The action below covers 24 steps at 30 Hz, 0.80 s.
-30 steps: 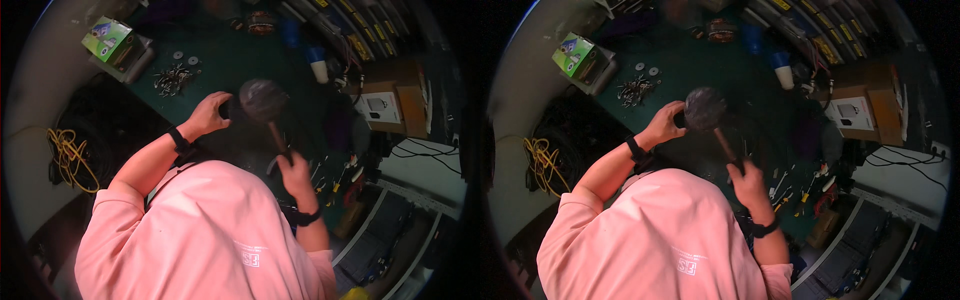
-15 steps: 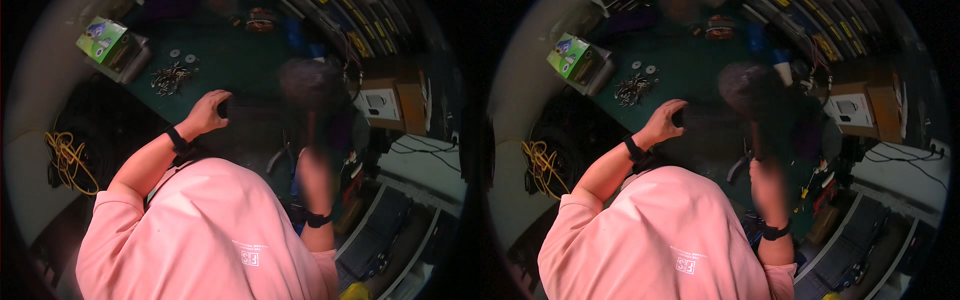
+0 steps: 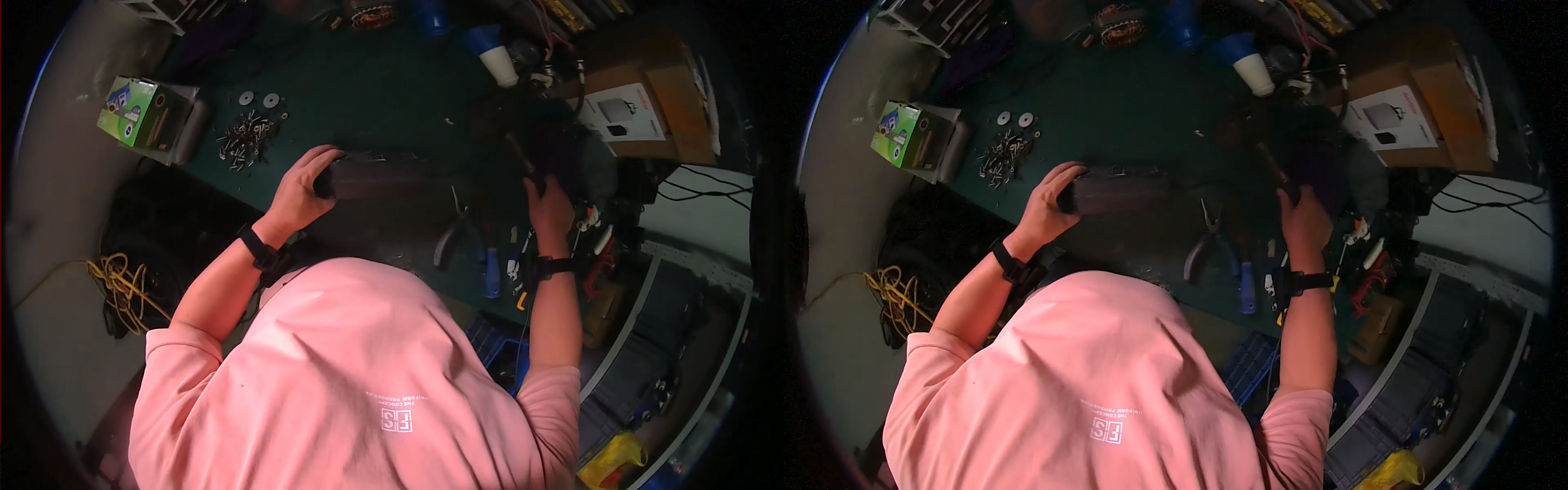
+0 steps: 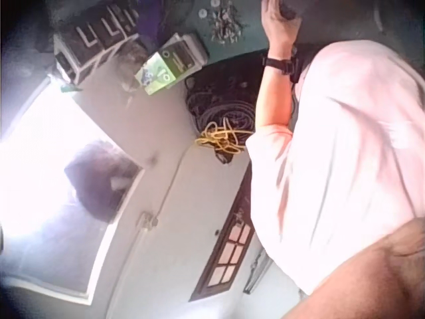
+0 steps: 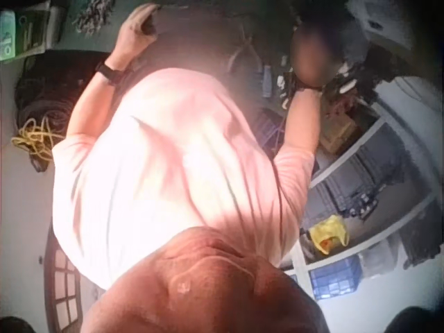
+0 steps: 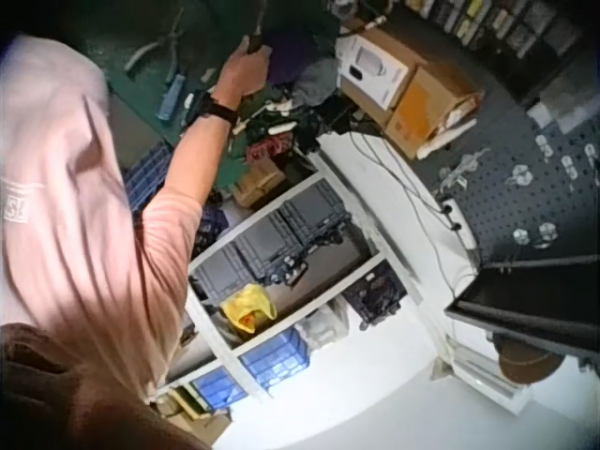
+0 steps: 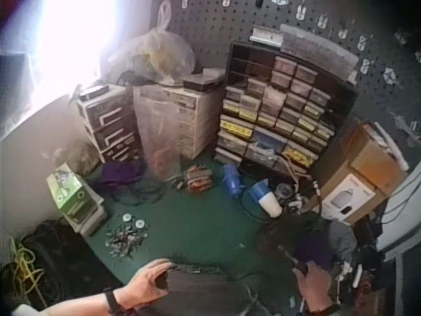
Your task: The person uses a hammer and a blue-handled tool to repeatedly strike a small black rectangular device on a workbench. They also use pliers to manipulate the device and inspect it by turning it over. The task involves repeated striking and prying actions on the same object.
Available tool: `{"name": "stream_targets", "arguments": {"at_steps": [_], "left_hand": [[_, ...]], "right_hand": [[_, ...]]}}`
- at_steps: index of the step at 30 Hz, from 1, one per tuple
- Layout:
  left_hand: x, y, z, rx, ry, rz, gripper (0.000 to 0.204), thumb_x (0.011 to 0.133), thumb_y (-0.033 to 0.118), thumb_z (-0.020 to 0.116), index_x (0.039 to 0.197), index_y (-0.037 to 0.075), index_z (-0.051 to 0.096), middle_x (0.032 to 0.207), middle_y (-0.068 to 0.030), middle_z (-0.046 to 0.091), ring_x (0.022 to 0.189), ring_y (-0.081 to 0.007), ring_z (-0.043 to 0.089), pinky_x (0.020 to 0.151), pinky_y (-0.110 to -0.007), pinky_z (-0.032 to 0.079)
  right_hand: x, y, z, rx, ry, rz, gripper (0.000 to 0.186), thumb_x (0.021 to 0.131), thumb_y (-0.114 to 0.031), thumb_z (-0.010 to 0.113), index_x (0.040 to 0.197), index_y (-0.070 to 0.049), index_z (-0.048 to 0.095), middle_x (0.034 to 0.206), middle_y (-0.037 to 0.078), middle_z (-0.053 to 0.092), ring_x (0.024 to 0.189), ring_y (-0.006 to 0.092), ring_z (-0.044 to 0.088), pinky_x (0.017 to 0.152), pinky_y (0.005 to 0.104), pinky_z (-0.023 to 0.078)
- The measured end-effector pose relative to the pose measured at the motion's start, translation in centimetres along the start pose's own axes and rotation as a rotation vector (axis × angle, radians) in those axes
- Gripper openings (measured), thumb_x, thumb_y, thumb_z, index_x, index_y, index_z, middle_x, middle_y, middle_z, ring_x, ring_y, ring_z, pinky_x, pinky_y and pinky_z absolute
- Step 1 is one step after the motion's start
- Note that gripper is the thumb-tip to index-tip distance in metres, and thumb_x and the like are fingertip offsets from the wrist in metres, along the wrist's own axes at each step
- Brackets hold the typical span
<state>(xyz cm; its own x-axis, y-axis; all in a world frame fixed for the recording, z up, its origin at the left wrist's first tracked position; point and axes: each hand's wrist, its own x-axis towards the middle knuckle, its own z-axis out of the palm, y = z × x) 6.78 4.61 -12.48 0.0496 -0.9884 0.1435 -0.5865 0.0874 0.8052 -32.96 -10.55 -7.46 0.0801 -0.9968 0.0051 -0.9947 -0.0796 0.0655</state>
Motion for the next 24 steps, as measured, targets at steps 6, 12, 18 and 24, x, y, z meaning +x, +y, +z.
{"name": "stream_targets", "arguments": {"at_steps": [6, 12, 18, 24], "left_hand": [[-0.1, 0.9, 0.0, -0.025, 0.005, -0.05, 0.063, 0.062, -0.004, 0.069, 0.124, 0.007, 0.059, 0.128, -0.0135, 0.058, 0.118, -0.0339, 0.057, 0.098, -0.037, 0.05], [0.3, 0.0, 0.1, -0.061, -0.021, -0.085, 0.069, 0.059, -0.005, 0.07, 0.126, 0.003, 0.058, 0.129, -0.0161, 0.058, 0.122, -0.0344, 0.056, 0.102, -0.037, 0.046], [0.6, 0.2, -0.1, -0.077, -0.032, -0.086, 0.067, 0.061, -0.003, 0.069, 0.126, 0.002, 0.057, 0.128, -0.0163, 0.058, 0.121, -0.0337, 0.057, 0.102, -0.037, 0.045], [0.8, -0.1, -0.3, -0.073, -0.05, -0.11, 0.067, 0.062, 0.0, 0.07, 0.127, 0.002, 0.056, 0.128, -0.0173, 0.058, 0.122, -0.0335, 0.056, 0.103, -0.037, 0.044]], "right_hand": [[0.9, 2.1, 4.1, 0.128, 0.023, 0.007, 0.039, 0.089, -0.044, 0.067, 0.107, -0.009, 0.064, 0.099, 0.015, 0.069, 0.092, 0.0381, 0.067, 0.075, 0.0487, 0.053], [2.4, 2.7, 4.3, 0.031, 0.079, -0.185, 0.033, 0.085, -0.03, 0.073, 0.108, -0.008, 0.064, 0.106, 0.016, 0.064, 0.103, 0.037, 0.061, 0.082, 0.0458, 0.051], [-0.9, -7.5, -2.3, 0.525, 0.091, -0.565, 0.048, 0.073, -0.021, 0.082, 0.114, -0.005, 0.062, 0.112, 0.015, 0.062, 0.104, 0.0356, 0.058, 0.092, 0.0443, 0.047], [-3.7, -15.3, -1.6, 0.587, 0.006, -0.716, 0.065, 0.066, -0.017, 0.085, 0.126, -0.01, 0.06, 0.129, 0.015, 0.053, 0.121, 0.036, 0.049, 0.101, 0.0458, 0.043]]}}
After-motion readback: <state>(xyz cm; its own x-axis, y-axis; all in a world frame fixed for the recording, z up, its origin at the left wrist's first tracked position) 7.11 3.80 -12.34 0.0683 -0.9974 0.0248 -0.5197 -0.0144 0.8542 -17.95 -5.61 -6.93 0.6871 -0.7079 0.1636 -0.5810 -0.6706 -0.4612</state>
